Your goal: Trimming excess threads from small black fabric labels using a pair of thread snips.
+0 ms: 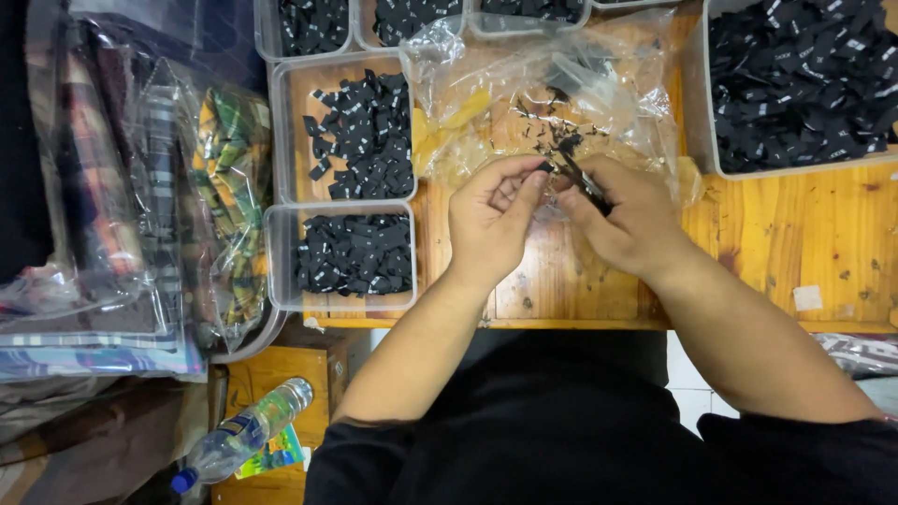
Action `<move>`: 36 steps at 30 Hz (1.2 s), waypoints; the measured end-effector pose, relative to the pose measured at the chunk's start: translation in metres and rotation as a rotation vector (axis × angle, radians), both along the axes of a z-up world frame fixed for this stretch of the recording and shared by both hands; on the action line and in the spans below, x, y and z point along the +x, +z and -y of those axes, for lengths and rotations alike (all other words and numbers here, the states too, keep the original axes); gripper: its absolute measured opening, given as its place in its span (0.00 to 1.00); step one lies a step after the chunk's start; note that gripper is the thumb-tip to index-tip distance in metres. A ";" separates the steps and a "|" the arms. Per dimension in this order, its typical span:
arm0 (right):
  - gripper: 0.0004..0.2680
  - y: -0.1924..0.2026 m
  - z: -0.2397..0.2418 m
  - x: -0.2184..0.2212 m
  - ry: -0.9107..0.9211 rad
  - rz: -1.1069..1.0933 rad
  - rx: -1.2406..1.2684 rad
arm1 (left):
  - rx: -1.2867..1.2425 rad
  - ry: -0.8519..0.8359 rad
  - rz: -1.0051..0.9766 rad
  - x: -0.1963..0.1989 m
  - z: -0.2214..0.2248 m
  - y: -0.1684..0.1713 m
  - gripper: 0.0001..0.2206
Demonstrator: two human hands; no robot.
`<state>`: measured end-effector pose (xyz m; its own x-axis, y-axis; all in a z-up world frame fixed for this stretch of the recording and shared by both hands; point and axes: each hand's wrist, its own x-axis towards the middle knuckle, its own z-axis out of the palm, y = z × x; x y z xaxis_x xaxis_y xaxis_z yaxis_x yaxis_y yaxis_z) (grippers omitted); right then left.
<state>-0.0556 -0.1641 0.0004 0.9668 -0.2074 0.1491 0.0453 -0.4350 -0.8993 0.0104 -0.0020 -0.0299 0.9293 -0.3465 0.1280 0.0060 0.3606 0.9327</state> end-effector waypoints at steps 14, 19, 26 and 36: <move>0.13 -0.016 0.000 -0.008 0.071 -0.195 -0.240 | -0.053 0.032 -0.162 -0.003 0.001 0.007 0.05; 0.11 -0.027 0.003 -0.007 0.091 -0.254 -0.287 | -0.125 0.034 -0.225 -0.003 0.004 -0.003 0.05; 0.13 -0.017 0.000 -0.001 0.100 -0.332 -0.297 | -0.148 0.041 -0.232 -0.003 0.004 -0.006 0.06; 0.14 -0.014 -0.001 -0.002 0.084 -0.273 -0.259 | -0.173 0.043 -0.220 -0.004 0.006 -0.003 0.06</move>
